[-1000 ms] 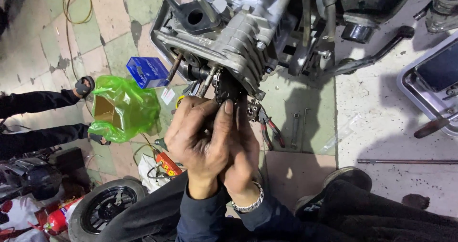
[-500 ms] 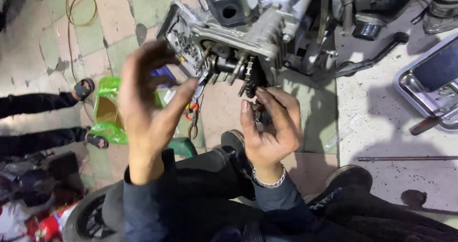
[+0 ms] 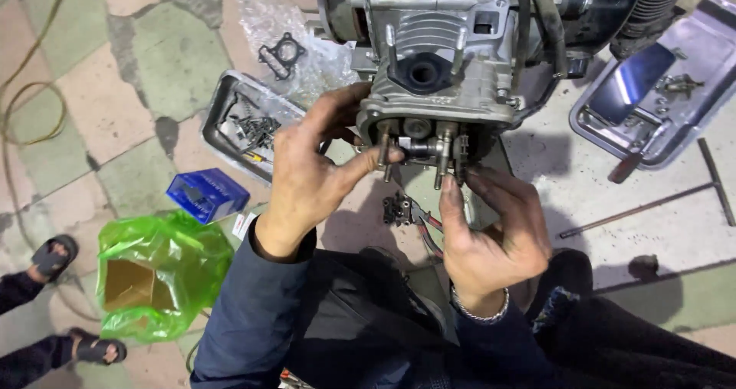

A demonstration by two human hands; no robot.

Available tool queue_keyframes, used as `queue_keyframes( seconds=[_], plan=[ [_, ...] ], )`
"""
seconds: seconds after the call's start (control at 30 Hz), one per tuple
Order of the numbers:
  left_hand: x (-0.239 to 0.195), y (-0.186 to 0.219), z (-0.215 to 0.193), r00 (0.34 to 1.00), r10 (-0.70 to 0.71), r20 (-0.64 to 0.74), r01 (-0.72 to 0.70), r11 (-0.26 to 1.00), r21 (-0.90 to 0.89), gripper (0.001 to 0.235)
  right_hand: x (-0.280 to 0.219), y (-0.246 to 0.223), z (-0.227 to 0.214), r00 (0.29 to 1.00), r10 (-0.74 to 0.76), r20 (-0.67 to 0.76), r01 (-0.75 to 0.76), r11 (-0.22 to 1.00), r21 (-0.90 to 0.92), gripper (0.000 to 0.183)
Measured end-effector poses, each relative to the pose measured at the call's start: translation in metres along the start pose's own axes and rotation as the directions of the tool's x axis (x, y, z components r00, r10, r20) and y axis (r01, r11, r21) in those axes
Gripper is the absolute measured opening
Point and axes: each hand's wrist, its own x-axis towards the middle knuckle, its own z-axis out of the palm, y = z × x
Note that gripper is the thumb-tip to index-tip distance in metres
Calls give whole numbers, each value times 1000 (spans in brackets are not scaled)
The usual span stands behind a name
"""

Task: The person sits on the floor and works on a motorcycle engine, using both hands to manipulate the timing chain and sprockets. They align the chain with the gears and adjust the components within the engine casing.

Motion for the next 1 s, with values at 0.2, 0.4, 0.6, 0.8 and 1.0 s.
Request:
queue_keyframes(
  seconds=[0.2,0.4,0.6,0.8,1.0],
  plan=[
    [-9,-27,7,996,89,11,-89,996,3,76,1,-8,12,997,-53,-62,44,989,-142,23],
    [-14,-36,14,976,213,-40,-212,977,38,67,-3,-3,18,993,-51,-106,31,982,-185,20],
    [-6,-32,8,978,178,-111,-180,984,-12,70,-9,11,17,993,-24,-114,5,986,-165,26],
    [-10,-7,8,974,162,-161,-137,978,155,62,-5,11,13,991,8,-135,-28,989,-144,18],
    [-33,-5,28,984,111,-138,-97,990,106,53,12,-13,8,997,-59,56,71,967,-244,14]
  ],
)
